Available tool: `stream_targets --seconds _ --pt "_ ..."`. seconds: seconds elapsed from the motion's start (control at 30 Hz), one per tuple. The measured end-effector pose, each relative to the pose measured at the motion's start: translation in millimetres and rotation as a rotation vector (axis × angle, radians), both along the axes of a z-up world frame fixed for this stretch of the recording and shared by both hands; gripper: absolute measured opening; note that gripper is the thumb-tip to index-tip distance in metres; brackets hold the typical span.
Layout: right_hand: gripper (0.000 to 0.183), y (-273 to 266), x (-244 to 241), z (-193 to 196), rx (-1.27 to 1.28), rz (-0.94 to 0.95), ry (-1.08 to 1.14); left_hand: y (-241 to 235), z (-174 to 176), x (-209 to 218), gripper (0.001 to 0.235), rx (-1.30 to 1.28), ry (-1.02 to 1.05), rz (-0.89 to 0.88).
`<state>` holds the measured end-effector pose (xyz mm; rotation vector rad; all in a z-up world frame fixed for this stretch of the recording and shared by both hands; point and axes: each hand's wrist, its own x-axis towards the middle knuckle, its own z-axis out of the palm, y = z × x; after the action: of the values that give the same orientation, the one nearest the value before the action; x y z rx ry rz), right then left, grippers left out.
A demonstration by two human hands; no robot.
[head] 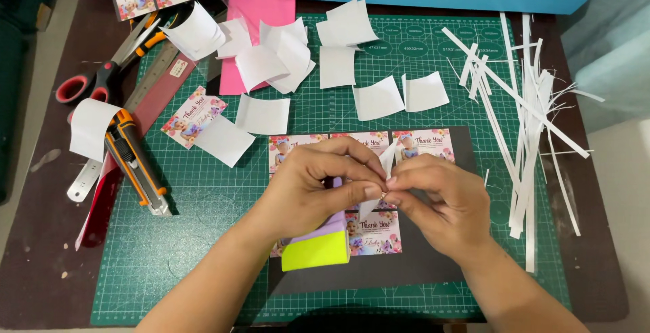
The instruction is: The person assembles small thank-you cards by peeling off backing paper from adhesive strips and pressing each card onto a dark backing sheet. They use a plastic scraper to smooth the cards and repeat the process for multiple cards.
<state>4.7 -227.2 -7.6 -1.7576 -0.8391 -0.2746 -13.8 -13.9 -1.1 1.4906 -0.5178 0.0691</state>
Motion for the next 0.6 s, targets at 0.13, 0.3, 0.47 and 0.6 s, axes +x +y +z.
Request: stream_targets --seconds 0.13,0.3,0.47,0.6 --pt "0.017 -6 0 -15 0.101 0.054 0.059 -1 2 -1 0.005 0.000 -0.001 0.012" --pt "0.012 -5 -3 -11 0.061 -0.002 0.090 -6 2 -3 0.006 -0.004 -0.028 0.086" --pt "0.013 -13 -2 -13 0.136 0.048 0.217 -10 14 -10 0.010 0.129 -0.144 0.237" --pt "0.017 -4 -13 -8 0.142 -0.042 0.254 -9 17 -19 0.010 0.330 -0.390 0.334"
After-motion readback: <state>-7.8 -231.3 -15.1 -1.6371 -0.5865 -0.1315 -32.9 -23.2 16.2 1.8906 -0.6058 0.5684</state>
